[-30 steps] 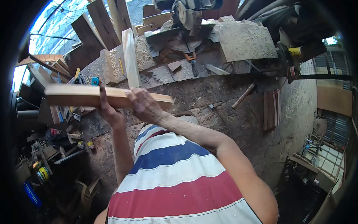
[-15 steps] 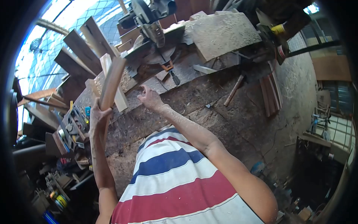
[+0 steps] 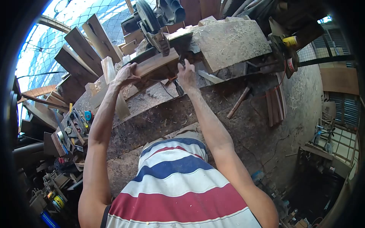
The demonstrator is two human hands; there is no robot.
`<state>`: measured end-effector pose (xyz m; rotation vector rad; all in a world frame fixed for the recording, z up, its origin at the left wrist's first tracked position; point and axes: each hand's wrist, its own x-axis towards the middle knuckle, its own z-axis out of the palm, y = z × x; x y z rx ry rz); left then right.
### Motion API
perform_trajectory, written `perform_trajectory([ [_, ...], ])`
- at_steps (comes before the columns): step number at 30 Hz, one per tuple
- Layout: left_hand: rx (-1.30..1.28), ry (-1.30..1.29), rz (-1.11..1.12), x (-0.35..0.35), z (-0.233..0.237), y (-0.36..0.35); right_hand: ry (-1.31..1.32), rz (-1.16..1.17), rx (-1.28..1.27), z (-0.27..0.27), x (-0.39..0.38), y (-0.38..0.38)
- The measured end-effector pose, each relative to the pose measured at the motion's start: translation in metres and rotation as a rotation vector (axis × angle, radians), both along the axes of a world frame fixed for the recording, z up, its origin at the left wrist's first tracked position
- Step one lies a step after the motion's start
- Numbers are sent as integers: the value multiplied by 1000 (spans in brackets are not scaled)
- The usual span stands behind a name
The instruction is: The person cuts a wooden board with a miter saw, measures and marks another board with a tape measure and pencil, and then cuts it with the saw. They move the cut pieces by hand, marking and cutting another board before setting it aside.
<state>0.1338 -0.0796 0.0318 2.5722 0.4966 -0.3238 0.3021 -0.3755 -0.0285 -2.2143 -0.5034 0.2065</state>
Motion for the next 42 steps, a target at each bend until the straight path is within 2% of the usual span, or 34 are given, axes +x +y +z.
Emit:
perform_trajectory([
  [2,72,27,1,7,-14,-2,55,33,45,-11,37,23],
  [5,295,-236,86,-6,-46,-15,217,131,30,-10,63,41],
  [6,430,-425,137,-20,-50,-25,243,120,45,-11,69,45],
  [9,504,-155,487,-69,-38,-25,262,109,55,-10,81,54],
  [12,433,-233,308,-96,-62,13,299,81,77,-16,89,64],
  [15,341,-305,393,-71,-69,24,212,32,99,-30,110,77],
  [19,425,-263,358,-52,-64,22,405,15,176,-33,131,77],
  [20,421,-151,348,-50,-61,25,359,82,105,-26,136,73],
  [21,392,-115,347,-47,-57,26,525,123,14,-13,150,72],
  [22,360,-75,344,-45,-46,23,698,79,62,-7,174,73],
  [23,329,-41,339,-43,-41,23,565,141,27,14,206,79],
  [24,362,-185,285,-47,-60,34,396,143,305,72,207,82],
  [25,307,-127,301,-43,-59,38,312,265,353,135,217,92],
  [26,247,-69,314,-40,-53,39,368,277,433,218,190,100],
  [27,186,-15,325,-38,-50,40,431,369,458,268,171,114],
  [29,163,-48,289,-38,-53,45,121,315,297,277,173,170],
  [30,154,-56,280,-39,-53,46,-132,115,185,258,169,212],
  [32,159,-75,271,-41,-52,49,-237,49,12,270,157,230],
  [34,177,-92,270,-45,-56,51,62,317,-138,297,165,211],
  [36,177,-60,261,-44,-59,51,39,322,-111,291,167,202],
  [39,218,-161,213,-52,-67,56,0,336,-24,275,154,180],
  [40,218,-155,225,-50,-91,64,45,303,8,272,145,171],
  [42,220,-162,224,-53,-88,55,114,243,62,259,123,141],
])
